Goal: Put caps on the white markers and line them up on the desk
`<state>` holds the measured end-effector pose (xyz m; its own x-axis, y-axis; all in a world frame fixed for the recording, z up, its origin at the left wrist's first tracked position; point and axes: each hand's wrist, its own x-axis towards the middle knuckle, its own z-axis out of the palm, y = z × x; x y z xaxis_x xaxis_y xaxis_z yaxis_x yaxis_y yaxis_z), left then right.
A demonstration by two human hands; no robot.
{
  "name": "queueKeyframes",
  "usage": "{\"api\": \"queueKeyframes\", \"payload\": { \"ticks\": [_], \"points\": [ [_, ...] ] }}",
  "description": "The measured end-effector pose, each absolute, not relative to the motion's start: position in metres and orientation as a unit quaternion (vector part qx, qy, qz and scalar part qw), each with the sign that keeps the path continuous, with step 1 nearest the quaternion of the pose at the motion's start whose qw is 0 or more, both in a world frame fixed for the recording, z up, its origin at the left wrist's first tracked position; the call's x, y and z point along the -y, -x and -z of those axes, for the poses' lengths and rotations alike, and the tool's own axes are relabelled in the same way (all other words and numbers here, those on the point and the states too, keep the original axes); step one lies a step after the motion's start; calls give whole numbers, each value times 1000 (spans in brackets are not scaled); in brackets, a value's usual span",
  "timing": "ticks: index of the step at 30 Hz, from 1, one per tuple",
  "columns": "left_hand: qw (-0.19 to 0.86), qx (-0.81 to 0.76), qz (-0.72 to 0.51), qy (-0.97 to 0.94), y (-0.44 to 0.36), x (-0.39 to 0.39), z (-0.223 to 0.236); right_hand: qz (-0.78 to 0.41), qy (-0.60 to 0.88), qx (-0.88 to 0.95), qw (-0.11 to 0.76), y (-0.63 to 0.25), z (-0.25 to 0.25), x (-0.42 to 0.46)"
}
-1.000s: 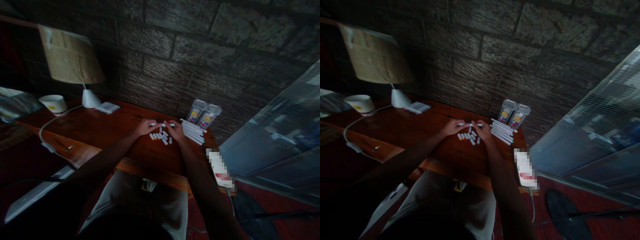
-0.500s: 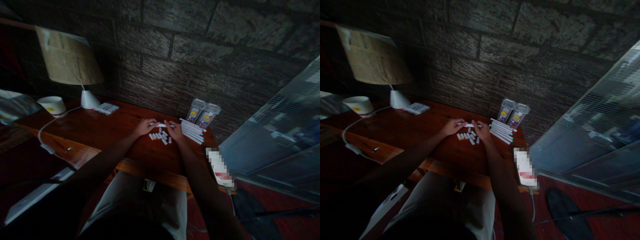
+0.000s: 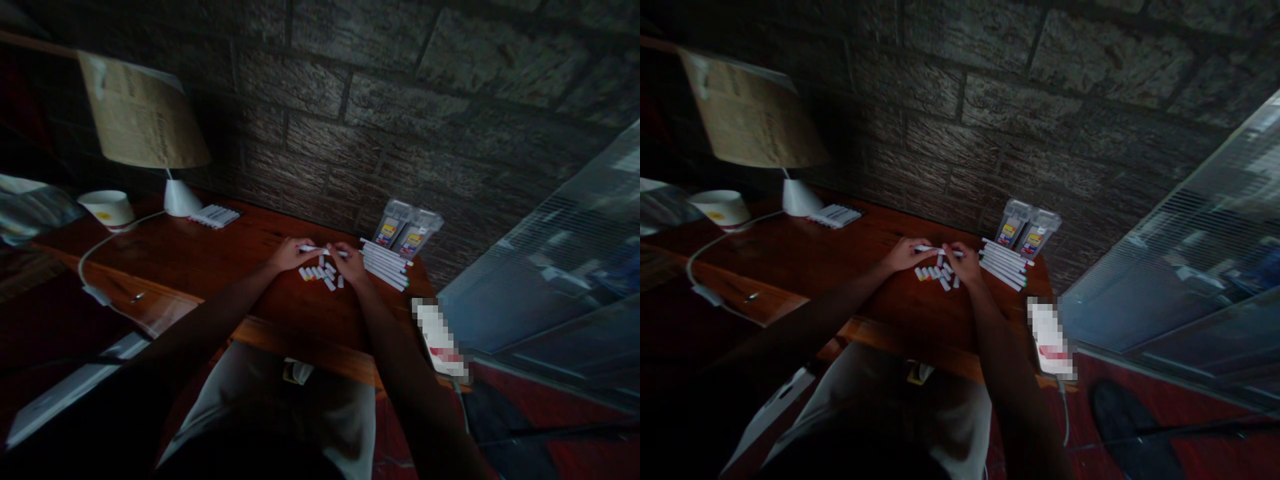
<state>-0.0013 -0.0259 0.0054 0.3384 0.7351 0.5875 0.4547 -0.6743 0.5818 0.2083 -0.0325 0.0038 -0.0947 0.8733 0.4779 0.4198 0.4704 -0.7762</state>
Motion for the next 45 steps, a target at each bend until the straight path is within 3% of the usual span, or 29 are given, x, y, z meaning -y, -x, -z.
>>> {"api": "queueKeyframes", "payload": {
  "ticks": [17,28,37,45],
  "points": [
    [138,-375,-460,-793,1,24,-4,-204,491,668,521,-207,-9,34],
    [143,-369,-480,-783,2,18,1,-301,516,606,525,-209,-4,27],
    [134,-372,-473,-788,2,17,0,-271,523,597,545,-212,1,17],
    [136,-374,-474,-786,3,15,0,-326,516,568,552,-211,-2,21]
  ]
}}
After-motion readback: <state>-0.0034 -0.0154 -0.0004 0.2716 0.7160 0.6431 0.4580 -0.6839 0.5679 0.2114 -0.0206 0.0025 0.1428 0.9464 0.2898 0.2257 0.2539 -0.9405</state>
